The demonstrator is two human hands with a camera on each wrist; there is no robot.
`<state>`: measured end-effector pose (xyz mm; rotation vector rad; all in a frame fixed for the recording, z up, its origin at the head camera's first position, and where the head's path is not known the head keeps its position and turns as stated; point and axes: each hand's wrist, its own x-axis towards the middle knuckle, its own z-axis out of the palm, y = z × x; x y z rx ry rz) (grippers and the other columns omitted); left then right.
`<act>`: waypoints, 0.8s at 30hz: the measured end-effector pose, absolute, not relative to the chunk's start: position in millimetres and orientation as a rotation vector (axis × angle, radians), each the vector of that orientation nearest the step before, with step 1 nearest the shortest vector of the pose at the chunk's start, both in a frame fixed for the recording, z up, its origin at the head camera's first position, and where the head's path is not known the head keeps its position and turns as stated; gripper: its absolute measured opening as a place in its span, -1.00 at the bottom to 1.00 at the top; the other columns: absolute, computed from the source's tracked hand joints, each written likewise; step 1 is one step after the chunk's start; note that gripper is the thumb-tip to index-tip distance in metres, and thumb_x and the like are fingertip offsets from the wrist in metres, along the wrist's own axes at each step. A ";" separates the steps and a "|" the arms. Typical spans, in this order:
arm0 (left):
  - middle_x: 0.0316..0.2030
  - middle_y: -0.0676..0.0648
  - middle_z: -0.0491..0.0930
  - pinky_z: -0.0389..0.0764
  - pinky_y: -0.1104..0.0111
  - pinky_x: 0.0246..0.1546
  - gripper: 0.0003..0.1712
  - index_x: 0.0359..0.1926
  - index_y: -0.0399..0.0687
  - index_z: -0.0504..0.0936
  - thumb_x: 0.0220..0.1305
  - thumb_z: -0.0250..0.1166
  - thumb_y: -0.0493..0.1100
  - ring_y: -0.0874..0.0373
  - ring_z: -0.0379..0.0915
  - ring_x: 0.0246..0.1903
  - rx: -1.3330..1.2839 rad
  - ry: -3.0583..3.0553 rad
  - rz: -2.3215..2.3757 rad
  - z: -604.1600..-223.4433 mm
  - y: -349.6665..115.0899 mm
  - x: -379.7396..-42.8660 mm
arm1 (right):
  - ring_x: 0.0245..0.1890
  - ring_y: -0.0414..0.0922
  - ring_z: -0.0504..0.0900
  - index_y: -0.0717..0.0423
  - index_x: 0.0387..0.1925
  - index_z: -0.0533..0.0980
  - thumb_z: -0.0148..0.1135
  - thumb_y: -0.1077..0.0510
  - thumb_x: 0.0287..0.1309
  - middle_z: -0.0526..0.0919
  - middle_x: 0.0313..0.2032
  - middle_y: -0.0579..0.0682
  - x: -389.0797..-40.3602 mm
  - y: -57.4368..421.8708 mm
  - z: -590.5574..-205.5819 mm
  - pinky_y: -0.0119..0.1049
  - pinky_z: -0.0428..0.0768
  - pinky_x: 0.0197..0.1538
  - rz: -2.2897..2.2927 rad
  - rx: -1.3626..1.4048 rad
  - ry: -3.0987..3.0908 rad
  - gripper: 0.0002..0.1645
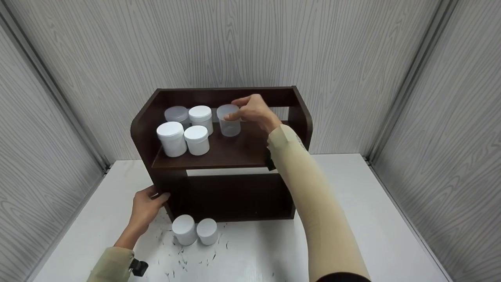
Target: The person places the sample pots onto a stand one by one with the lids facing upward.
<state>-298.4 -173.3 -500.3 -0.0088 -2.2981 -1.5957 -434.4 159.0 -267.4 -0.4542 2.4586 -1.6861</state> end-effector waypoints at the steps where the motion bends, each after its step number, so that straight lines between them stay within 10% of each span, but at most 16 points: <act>1: 0.16 -0.43 0.63 0.73 0.13 0.01 -0.46 0.30 -0.52 0.54 0.35 0.33 -0.35 -0.27 0.66 0.10 -0.010 -2.297 -1.597 -500.2 -173.0 -298.6 | 0.03 -0.09 0.63 0.25 0.35 0.55 0.65 0.25 0.08 0.64 0.20 0.18 -435.2 158.4 -267.1 -0.26 0.65 0.14 -1.689 -0.449 2.445 -0.21; 24: 0.20 -0.44 0.60 0.69 0.05 0.09 -0.44 0.33 -0.50 0.51 0.35 0.32 -0.35 -0.29 0.61 0.16 -0.006 -2.317 -1.598 -499.5 -173.6 -297.3 | -0.02 -0.14 0.61 0.28 0.34 0.55 0.60 0.33 0.10 0.63 0.17 0.21 -449.1 144.6 -277.3 -0.15 0.63 0.23 -1.755 -0.358 2.374 -0.25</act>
